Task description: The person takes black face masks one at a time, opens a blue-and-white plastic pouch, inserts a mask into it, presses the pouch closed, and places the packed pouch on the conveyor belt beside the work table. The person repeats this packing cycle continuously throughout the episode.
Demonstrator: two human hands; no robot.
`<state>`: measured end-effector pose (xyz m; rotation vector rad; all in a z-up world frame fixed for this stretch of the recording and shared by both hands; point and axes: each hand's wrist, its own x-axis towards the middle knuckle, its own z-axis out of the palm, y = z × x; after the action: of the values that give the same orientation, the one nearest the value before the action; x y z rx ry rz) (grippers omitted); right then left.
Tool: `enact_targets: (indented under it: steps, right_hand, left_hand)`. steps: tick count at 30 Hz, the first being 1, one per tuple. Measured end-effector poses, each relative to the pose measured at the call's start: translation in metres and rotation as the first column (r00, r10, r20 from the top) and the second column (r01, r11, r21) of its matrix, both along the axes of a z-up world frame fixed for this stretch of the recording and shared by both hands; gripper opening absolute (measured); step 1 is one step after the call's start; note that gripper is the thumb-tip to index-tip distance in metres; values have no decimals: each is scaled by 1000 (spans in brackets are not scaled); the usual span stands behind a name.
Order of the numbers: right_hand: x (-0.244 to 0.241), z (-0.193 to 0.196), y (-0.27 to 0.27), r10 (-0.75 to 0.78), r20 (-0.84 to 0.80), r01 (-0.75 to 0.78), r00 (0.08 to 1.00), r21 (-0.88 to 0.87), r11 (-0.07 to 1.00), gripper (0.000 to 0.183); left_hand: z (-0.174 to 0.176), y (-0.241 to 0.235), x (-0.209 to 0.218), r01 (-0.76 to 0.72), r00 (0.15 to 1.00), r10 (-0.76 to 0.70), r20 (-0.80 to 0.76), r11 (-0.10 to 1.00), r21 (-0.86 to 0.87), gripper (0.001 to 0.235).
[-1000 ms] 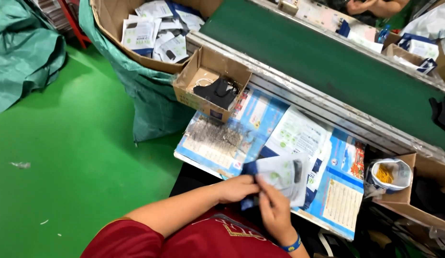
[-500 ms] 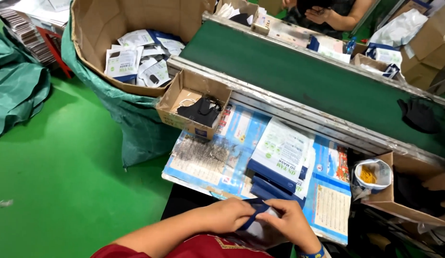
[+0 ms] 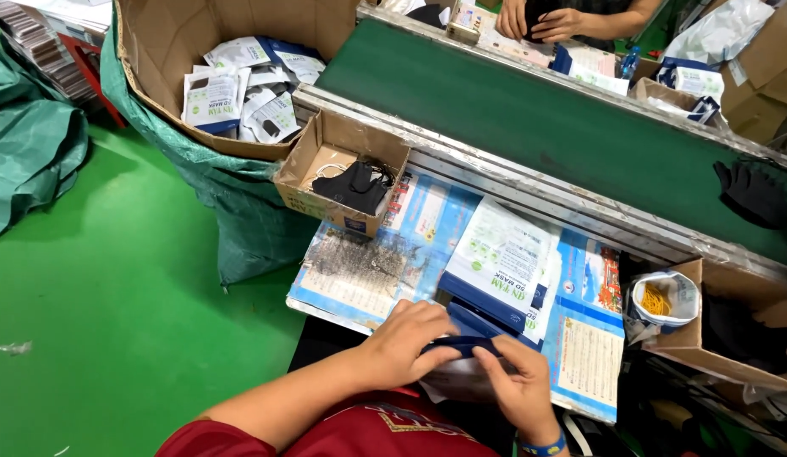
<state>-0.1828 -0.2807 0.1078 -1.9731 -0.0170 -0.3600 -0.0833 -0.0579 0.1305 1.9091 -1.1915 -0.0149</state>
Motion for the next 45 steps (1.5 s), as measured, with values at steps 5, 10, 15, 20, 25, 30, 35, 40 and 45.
enact_targets:
  steps: [5,10,15,20,25,30,35,40,45]
  right_hand:
    - [-8,14,-5,-43,0,43,999,33,999,9]
    - [-6,-2,-12,28,-79,-25,997,47,999,10]
    - [-14,-10,-30,-36,-153,48,988,76,996,11]
    - [-16,-12,-42,-76,-84,93,994,228,969,11]
    - [-18,-1,-36,-28,-109,58,994,281,958,9]
    - [-16,11,-26,-74,-113,95,991,191,977,10]
    - [-12,18,-15,81,59,-76,995,-81,994,8]
    - [-10,18,-7,-2,-116,4,993,14,1000,8]
    - [-10,20,0,70,-11,-71,997,-52,996,9]
  left_hand:
    - [5,2,3,70,997,-75,-18,982,-174,21]
    - [-2,-2,0,65,998,-65,7,998,2,16]
    - [35,7,-1,66,997,-59,46,984,-166,53]
    - [5,8,4,29,1000,-29,-3,999,-43,13]
    - [5,8,5,73,996,-70,56,996,-57,13]
    - [19,4,3,70,989,-62,134,996,-55,18]
    - [4,-2,4,136,976,-132,174,991,-11,10]
    - [16,-1,-1,123,980,-108,169,989,-81,15]
    - [7,-1,-2,130,984,-124,127,991,-40,10]
